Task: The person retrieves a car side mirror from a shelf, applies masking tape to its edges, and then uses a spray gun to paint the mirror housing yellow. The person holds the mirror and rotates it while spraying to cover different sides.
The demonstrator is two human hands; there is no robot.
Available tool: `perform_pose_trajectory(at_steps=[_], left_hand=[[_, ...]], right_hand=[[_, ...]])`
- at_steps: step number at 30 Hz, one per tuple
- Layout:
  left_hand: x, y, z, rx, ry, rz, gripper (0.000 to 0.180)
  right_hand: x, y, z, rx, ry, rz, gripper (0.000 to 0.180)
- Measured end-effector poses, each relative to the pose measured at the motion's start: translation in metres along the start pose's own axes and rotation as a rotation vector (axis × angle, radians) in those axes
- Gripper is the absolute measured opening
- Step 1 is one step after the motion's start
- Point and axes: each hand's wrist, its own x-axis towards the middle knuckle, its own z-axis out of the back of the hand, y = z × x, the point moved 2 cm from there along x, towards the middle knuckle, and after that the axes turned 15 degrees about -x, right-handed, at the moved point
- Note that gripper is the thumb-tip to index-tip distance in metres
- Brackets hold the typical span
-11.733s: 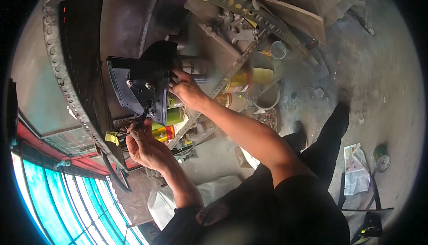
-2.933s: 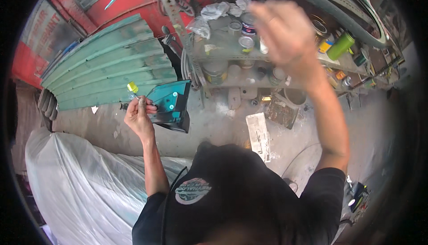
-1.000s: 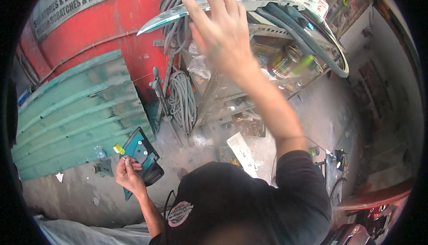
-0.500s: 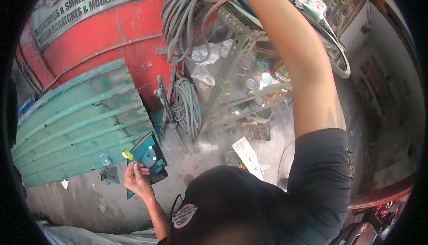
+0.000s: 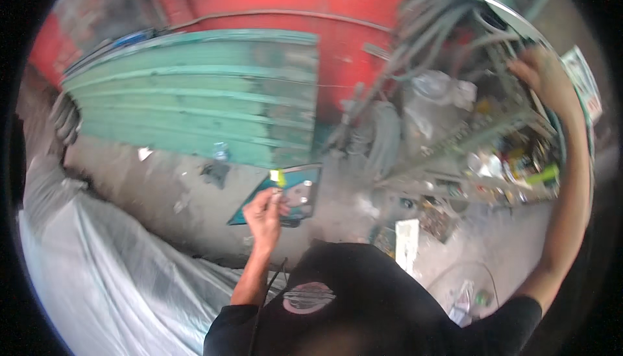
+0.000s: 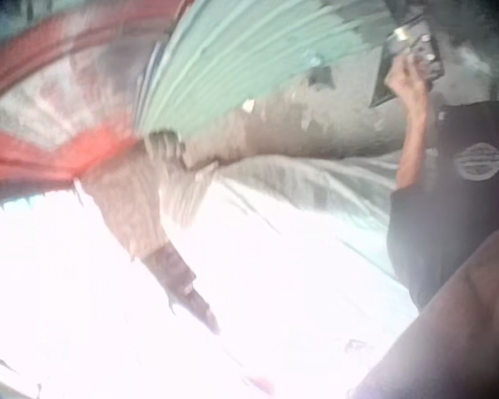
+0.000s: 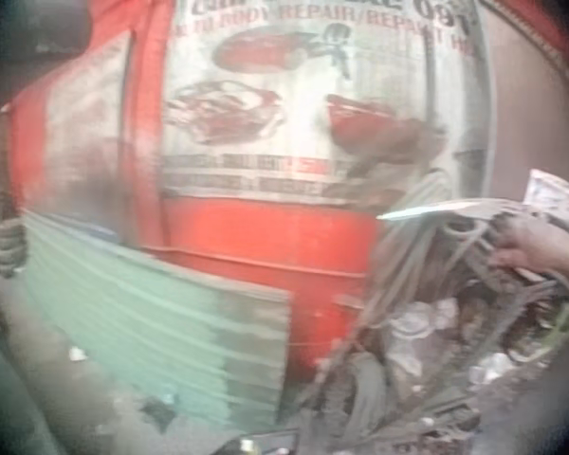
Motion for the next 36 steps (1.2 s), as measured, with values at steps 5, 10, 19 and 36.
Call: perform_pose_trajectory(at_steps=[5, 10, 19, 36], left_hand=[[-0.008, -0.021, -0.001, 0.044, 0.04, 0.058, 0.018], [-0.015, -0.041, -0.006, -0.066, 0.002, 0.026, 0.017], [-0.036, -0.066, -0.021, -0.115, -0.099, -0.094, 0.015], [-0.108, -0.068, -0.105, -0.197, 0.013, -0.094, 0.012]], right_hand=[[-0.023, -0.049, -0.083, 0.218, -0.243, -0.075, 0.029], [-0.013, -0.061, -0.1, 0.389, -0.296, 0.046, 0.018], [-0.011, -0.034, -0.084, 0.653, -0.23, 0.061, 0.032], [-0.242, 0.101, -0.028, 0.977, -0.448, 0.33, 0.013]])
